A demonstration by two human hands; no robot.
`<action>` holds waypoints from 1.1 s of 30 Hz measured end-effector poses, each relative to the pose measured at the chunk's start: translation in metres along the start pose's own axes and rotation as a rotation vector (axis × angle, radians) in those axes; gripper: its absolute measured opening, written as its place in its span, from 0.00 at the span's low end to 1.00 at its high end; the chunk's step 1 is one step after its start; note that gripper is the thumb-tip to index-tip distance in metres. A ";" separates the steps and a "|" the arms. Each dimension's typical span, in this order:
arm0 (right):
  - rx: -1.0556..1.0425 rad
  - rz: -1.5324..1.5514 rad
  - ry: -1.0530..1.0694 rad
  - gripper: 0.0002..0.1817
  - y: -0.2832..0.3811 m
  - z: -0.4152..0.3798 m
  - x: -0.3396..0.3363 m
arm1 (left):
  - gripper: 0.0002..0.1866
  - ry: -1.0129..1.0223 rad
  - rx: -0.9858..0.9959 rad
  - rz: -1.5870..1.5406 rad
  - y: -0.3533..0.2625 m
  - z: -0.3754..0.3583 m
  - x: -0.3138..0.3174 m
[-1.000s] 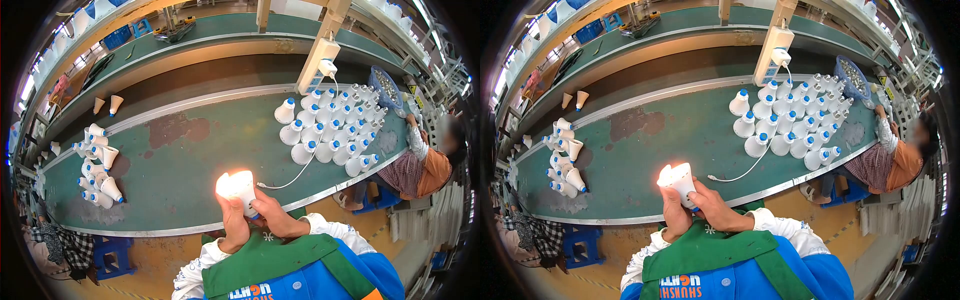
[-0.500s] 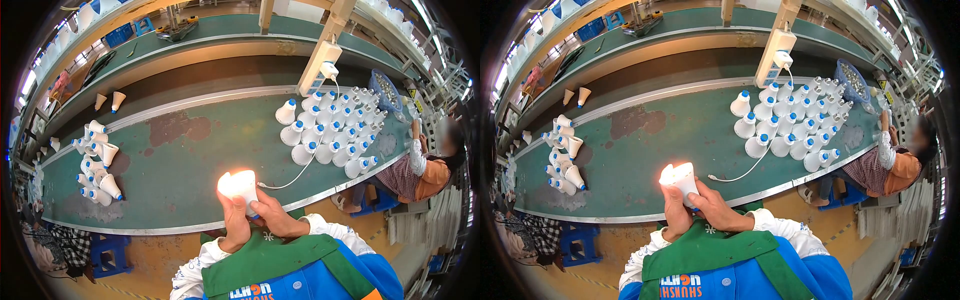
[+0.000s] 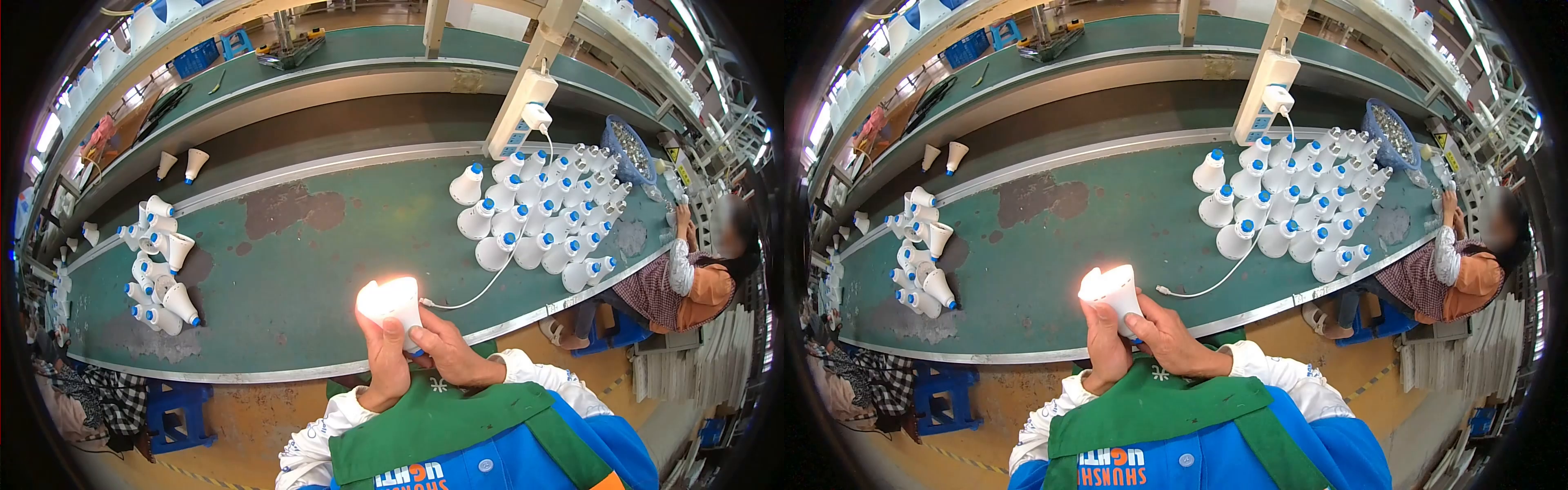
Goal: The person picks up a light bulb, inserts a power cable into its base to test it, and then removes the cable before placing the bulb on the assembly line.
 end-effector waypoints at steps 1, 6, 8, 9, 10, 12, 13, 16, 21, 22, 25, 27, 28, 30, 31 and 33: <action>0.000 0.000 0.000 0.31 0.000 0.000 0.000 | 0.32 0.000 0.000 0.000 -0.001 0.000 0.000; 0.068 0.063 -0.018 0.30 -0.003 -0.002 -0.001 | 0.32 0.037 -0.032 0.003 -0.009 -0.002 0.005; 0.055 0.052 -0.017 0.30 -0.003 -0.002 -0.001 | 0.33 0.036 -0.032 0.011 -0.006 -0.001 0.003; 0.042 0.040 -0.015 0.30 -0.002 -0.002 -0.001 | 0.33 0.034 -0.034 0.018 -0.005 -0.001 0.002; 0.043 0.040 -0.015 0.30 -0.001 -0.002 -0.001 | 0.33 0.035 -0.034 0.018 -0.004 -0.001 0.002; 0.031 0.027 0.004 0.30 0.004 -0.003 -0.002 | 0.33 0.007 -0.032 0.030 -0.004 -0.001 0.002; 0.031 0.027 0.004 0.30 0.003 -0.002 -0.001 | 0.33 0.008 -0.032 0.031 -0.003 0.000 0.001; 0.023 0.031 -0.030 0.30 -0.003 0.000 0.001 | 0.33 0.014 0.020 0.112 0.001 0.001 -0.001; 0.045 0.049 -0.020 0.30 -0.008 0.000 -0.001 | 0.33 -0.022 0.000 0.064 0.010 0.002 -0.004; 0.071 0.072 0.000 0.30 -0.006 0.000 -0.002 | 0.33 -0.008 -0.022 0.045 0.005 0.001 -0.001; 0.047 0.072 0.034 0.31 -0.004 -0.001 -0.005 | 0.34 0.000 -0.071 0.016 -0.005 0.002 0.003; 0.054 0.068 0.026 0.32 -0.002 -0.001 -0.005 | 0.34 -0.002 -0.083 0.011 -0.004 0.003 0.004; 0.054 0.069 0.025 0.32 -0.003 -0.001 -0.005 | 0.34 -0.002 -0.083 0.011 -0.004 0.003 0.004; 0.028 0.072 0.022 0.32 -0.006 -0.001 -0.005 | 0.34 -0.009 -0.090 0.007 -0.004 0.002 0.004; 0.028 0.073 0.022 0.32 -0.006 -0.001 -0.004 | 0.34 -0.009 -0.090 0.007 -0.004 0.002 0.004; 0.029 0.076 0.015 0.32 -0.006 -0.001 -0.004 | 0.35 -0.010 -0.060 0.041 -0.003 0.003 0.004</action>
Point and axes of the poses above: each hand's wrist, its own z-axis towards the middle knuckle, its own x-axis out of the palm, y = z × x, the point moved 2 cm from there along z, towards the middle knuckle, and after that the axes turned 7 degrees about -z, right-handed, at the moved point
